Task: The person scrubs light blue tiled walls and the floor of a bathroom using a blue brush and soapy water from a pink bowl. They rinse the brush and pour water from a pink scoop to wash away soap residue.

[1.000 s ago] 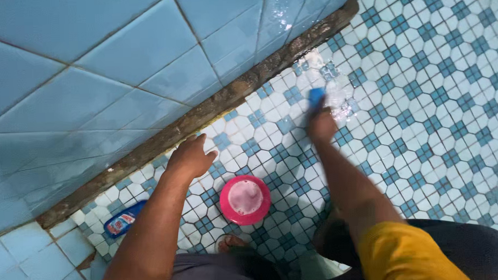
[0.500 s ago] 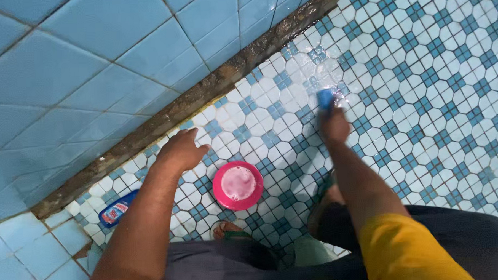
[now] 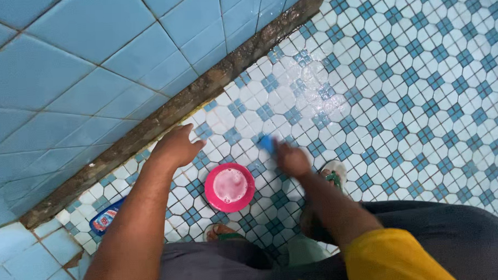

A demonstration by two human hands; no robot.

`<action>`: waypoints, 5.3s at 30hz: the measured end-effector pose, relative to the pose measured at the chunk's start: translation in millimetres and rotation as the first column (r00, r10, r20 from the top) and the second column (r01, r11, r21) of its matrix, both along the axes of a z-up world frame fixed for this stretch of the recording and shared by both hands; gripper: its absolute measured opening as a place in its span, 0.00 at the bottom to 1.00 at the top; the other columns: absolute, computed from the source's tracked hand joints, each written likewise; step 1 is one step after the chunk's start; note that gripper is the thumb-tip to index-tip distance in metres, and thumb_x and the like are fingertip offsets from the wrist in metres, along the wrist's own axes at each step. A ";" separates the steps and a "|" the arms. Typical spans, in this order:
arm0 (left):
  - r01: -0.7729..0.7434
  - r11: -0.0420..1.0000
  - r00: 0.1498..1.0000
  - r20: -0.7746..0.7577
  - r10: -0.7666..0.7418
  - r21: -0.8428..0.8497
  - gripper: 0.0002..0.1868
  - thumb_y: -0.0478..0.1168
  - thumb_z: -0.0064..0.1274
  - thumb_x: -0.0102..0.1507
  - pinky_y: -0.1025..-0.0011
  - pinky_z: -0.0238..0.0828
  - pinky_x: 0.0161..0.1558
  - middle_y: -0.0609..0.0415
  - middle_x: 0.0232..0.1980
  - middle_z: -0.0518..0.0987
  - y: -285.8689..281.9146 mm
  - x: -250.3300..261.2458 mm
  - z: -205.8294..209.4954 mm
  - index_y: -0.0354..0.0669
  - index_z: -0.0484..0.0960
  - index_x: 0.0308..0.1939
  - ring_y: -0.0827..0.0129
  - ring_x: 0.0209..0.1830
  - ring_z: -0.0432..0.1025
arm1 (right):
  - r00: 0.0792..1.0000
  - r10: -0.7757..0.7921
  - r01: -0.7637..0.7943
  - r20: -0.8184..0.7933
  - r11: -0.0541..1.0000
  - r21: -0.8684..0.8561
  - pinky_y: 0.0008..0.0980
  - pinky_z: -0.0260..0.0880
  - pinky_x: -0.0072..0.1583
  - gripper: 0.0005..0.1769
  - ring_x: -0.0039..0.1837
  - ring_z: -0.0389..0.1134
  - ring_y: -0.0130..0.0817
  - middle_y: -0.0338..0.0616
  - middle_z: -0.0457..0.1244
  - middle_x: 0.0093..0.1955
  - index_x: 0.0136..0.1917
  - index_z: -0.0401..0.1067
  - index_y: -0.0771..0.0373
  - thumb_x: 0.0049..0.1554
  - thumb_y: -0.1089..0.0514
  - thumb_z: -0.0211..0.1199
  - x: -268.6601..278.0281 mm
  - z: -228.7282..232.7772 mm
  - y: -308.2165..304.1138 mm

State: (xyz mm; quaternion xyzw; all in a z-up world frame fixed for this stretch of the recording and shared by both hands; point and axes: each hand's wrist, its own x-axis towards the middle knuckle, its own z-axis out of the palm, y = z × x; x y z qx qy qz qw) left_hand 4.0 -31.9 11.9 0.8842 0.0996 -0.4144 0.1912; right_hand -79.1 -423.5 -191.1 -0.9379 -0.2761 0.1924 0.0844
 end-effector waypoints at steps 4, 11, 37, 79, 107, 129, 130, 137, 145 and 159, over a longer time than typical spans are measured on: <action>-0.022 1.000 1.000 0.005 0.022 -0.015 0.42 0.59 0.52 0.64 0.59 0.55 0.74 0.40 0.77 0.62 12.7 -6.5 -4.6 0.40 0.61 0.76 0.51 0.78 0.58 | 0.743 -0.665 0.670 0.079 0.736 -0.099 0.59 0.70 0.40 0.37 0.45 0.71 0.61 0.63 0.64 0.57 0.84 0.47 0.57 0.66 0.48 0.49 78.7 -19.8 -78.7; -0.050 0.997 0.977 0.206 0.061 -0.059 0.40 0.54 0.56 0.62 0.56 0.55 0.74 0.36 0.75 0.65 14.8 0.6 -22.1 0.39 0.66 0.73 0.45 0.76 0.59 | 0.639 -0.769 0.767 0.007 0.637 -0.072 0.59 0.70 0.49 0.42 0.51 0.70 0.62 0.66 0.64 0.56 0.84 0.46 0.55 0.64 0.39 0.53 92.9 -34.4 -48.7; 0.020 1.000 0.999 0.036 -0.019 -0.018 0.43 0.58 0.54 0.62 0.59 0.61 0.73 0.41 0.75 0.68 -6.6 -7.3 -28.2 0.41 0.64 0.75 0.51 0.75 0.63 | 0.965 -0.220 0.221 -0.142 0.975 -0.010 0.54 0.74 0.45 0.42 0.48 0.72 0.55 0.61 0.66 0.54 0.82 0.43 0.60 0.60 0.51 0.53 57.5 -20.4 94.8; 0.015 1.000 1.000 0.019 -0.015 -0.003 0.44 0.59 0.54 0.62 0.59 0.58 0.73 0.40 0.76 0.65 28.7 -21.4 -66.3 0.41 0.61 0.76 0.49 0.75 0.62 | 0.808 -0.534 0.577 -0.249 0.801 0.157 0.55 0.73 0.53 0.27 0.50 0.73 0.59 0.59 0.71 0.47 0.53 0.74 0.61 0.52 0.38 0.62 131.2 44.4 80.4; 0.045 0.996 0.993 0.108 -0.053 0.074 0.44 0.59 0.54 0.63 0.56 0.54 0.75 0.36 0.78 0.59 0.1 -3.9 -35.0 0.42 0.60 0.77 0.46 0.79 0.55 | 0.998 -0.054 0.055 -0.021 0.761 0.646 0.49 0.69 0.55 0.21 0.52 0.67 0.54 0.54 0.66 0.48 0.52 0.73 0.63 0.49 0.51 0.70 84.7 51.3 108.9; 0.072 0.996 0.984 0.157 -0.081 0.060 0.47 0.56 0.58 0.62 0.51 0.45 0.77 0.36 0.83 0.41 -57.4 70.2 -54.6 0.45 0.54 0.79 0.43 0.82 0.42 | 0.934 -0.352 0.321 0.068 0.905 0.280 0.51 0.70 0.53 0.19 0.53 0.67 0.58 0.61 0.64 0.53 0.61 0.66 0.70 0.58 0.58 0.57 181.9 -53.1 1.1; 0.082 0.992 0.983 0.156 -0.096 0.091 0.47 0.57 0.57 0.62 0.51 0.45 0.77 0.37 0.83 0.41 -61.2 73.3 -53.6 0.44 0.53 0.79 0.44 0.83 0.41 | 0.964 -0.252 0.212 0.080 0.918 0.335 0.50 0.70 0.54 0.22 0.53 0.67 0.58 0.61 0.64 0.51 0.61 0.66 0.70 0.55 0.59 0.58 186.6 -51.8 3.2; 0.068 0.983 0.997 0.016 -0.072 0.170 0.51 0.59 0.56 0.63 0.48 0.40 0.78 0.41 0.84 0.42 -67.4 81.2 -64.2 0.46 0.45 0.81 0.48 0.84 0.38 | 0.630 -0.768 0.746 0.118 0.640 0.184 0.55 0.72 0.48 0.21 0.48 0.69 0.62 0.67 0.64 0.47 0.50 0.70 0.73 0.56 0.51 0.66 306.1 -58.2 -116.1; 0.128 0.976 0.992 -0.015 -0.128 0.175 0.53 0.61 0.55 0.63 0.51 0.36 0.79 0.42 0.84 0.41 -60.4 86.7 -74.0 0.45 0.42 0.81 0.53 0.84 0.38 | 0.795 -0.593 0.571 0.129 0.802 0.173 0.52 0.70 0.52 0.20 0.51 0.68 0.58 0.64 0.64 0.51 0.60 0.66 0.71 0.54 0.62 0.55 262.2 -75.1 -20.0; 0.084 0.995 0.995 0.052 -0.087 0.059 0.52 0.61 0.50 0.65 0.50 0.33 0.78 0.39 0.84 0.41 -53.1 73.0 -80.0 0.40 0.40 0.80 0.50 0.84 0.37 | 0.789 -0.613 0.595 0.029 0.776 0.208 0.53 0.70 0.55 0.16 0.55 0.68 0.59 0.62 0.65 0.52 0.57 0.69 0.70 0.58 0.57 0.60 308.9 -63.2 -37.5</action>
